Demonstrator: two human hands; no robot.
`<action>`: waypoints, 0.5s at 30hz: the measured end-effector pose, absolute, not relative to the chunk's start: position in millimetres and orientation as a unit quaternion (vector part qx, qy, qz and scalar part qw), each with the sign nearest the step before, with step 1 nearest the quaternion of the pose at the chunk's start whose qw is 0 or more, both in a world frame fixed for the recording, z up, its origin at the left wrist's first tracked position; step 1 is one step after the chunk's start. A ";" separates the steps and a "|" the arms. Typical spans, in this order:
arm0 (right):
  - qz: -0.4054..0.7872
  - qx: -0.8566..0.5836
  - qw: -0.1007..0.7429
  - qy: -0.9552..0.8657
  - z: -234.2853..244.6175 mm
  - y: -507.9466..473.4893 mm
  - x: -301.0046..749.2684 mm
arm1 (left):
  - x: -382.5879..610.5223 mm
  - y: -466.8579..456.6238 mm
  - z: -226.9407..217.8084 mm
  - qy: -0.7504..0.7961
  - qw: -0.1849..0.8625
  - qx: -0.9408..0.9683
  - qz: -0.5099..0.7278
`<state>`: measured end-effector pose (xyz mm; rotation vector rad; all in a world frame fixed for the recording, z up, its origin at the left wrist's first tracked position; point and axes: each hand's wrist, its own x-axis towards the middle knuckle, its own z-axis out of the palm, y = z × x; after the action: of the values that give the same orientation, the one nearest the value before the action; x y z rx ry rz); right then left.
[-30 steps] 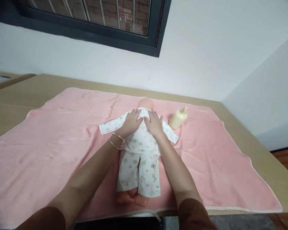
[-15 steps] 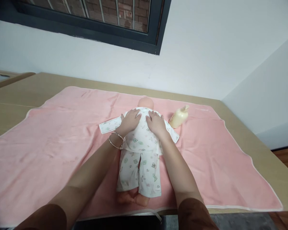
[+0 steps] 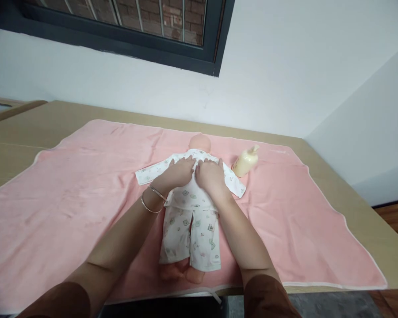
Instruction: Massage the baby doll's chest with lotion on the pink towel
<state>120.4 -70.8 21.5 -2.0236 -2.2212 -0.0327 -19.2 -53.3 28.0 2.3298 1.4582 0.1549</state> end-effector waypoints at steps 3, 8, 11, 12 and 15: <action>0.015 -0.680 0.115 -0.724 11.2 -59.3 130.5 | -17.8 -41.7 15.5 0.552 0.216 0.799 0.097; 0.029 -0.711 0.155 -0.685 -12.1 -38.2 145.5 | -21.3 -21.1 -2.6 0.582 0.251 0.757 0.160; 0.008 -0.708 0.141 -0.692 -11.7 -40.8 139.4 | -23.2 -25.8 3.7 0.572 0.246 0.769 0.142; 0.001 -0.706 0.135 -0.696 -8.7 -44.3 135.4 | -23.4 -30.1 8.6 0.567 0.238 0.778 0.130; -0.015 -0.692 0.111 -0.713 4.8 -58.7 122.0 | -22.8 -44.6 25.6 0.545 0.202 0.809 0.093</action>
<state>122.0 -58.7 4.8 -2.0332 -2.0955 -0.0446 -22.8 -44.6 25.6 2.2575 1.5212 0.2586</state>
